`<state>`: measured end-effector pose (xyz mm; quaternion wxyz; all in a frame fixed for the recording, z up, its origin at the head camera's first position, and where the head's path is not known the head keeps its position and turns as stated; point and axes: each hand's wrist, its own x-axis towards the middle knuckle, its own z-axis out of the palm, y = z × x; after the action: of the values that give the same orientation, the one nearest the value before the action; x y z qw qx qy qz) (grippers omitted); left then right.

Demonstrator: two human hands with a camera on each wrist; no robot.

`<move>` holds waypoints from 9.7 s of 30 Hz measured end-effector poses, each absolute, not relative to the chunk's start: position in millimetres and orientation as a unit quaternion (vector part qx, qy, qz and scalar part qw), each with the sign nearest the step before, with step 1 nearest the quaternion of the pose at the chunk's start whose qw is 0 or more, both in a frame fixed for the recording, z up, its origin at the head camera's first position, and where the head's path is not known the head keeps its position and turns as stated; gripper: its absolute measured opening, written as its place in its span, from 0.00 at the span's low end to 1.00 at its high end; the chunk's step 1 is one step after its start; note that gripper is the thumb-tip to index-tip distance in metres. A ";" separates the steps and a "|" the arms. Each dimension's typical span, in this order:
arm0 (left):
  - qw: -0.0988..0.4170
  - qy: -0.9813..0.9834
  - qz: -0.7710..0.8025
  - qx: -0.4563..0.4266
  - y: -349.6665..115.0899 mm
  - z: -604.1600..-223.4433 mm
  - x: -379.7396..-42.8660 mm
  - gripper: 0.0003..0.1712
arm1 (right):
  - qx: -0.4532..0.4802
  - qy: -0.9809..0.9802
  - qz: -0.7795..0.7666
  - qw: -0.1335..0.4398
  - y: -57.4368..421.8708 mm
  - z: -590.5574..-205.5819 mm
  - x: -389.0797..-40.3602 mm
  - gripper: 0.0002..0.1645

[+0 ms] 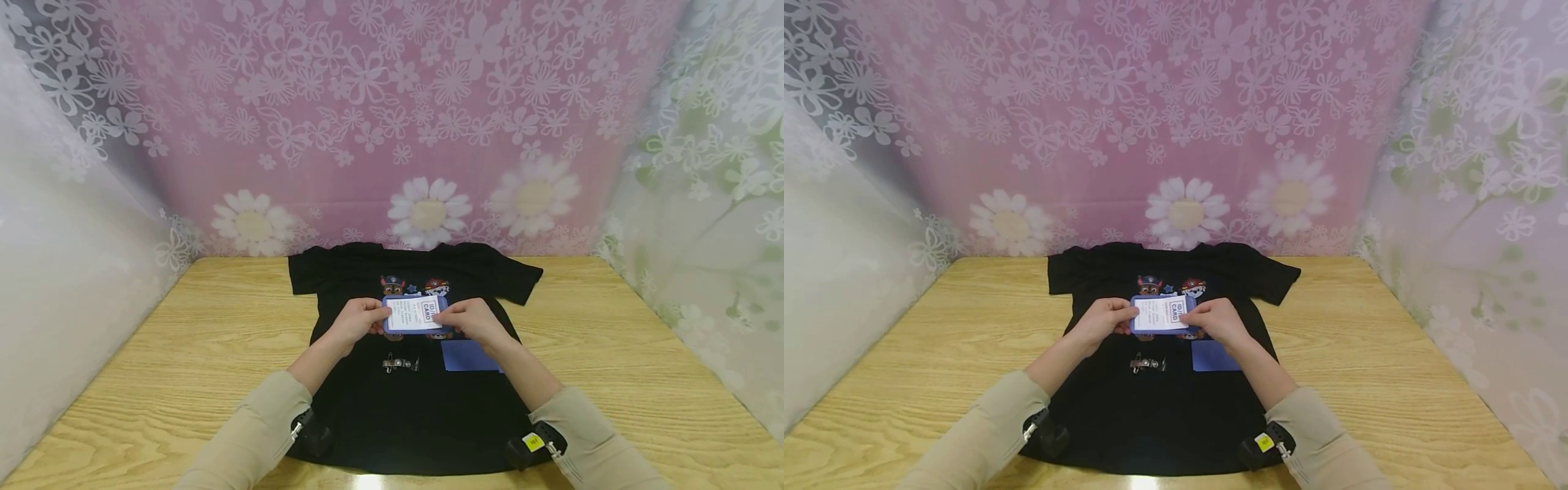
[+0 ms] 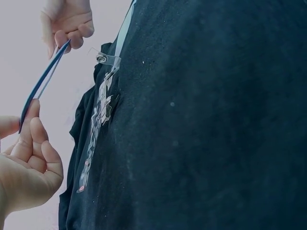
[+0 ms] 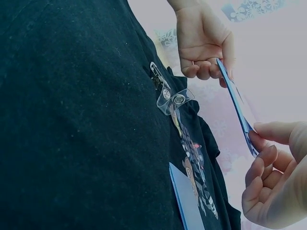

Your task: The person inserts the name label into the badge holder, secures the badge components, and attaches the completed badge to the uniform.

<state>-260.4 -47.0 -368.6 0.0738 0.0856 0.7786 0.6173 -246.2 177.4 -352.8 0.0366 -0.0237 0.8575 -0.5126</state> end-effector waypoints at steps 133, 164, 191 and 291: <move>0.074 0.791 0.602 0.079 -51.2 -372.7 -264.2 0.11 | -0.172 0.896 -0.365 0.183 283.6 -368.9 -256.2 0.21; 0.075 0.789 0.605 0.081 -54.1 -371.0 -263.5 0.10 | -0.130 0.791 -0.569 0.183 313.1 -343.7 -254.2 0.13; 0.083 0.787 0.605 0.083 -52.7 -372.1 -261.4 0.11 | -0.082 0.772 -0.601 0.189 277.7 -340.3 -266.7 0.10; 0.047 0.801 0.592 0.079 -49.0 -369.7 -263.7 0.10 | -0.072 0.755 -0.618 0.209 270.8 -343.1 -263.0 0.13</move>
<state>-263.7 -49.0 -369.7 0.0469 0.0788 0.8010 0.5916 -263.0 270.8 -343.1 0.2087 -0.0720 0.7548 -0.6176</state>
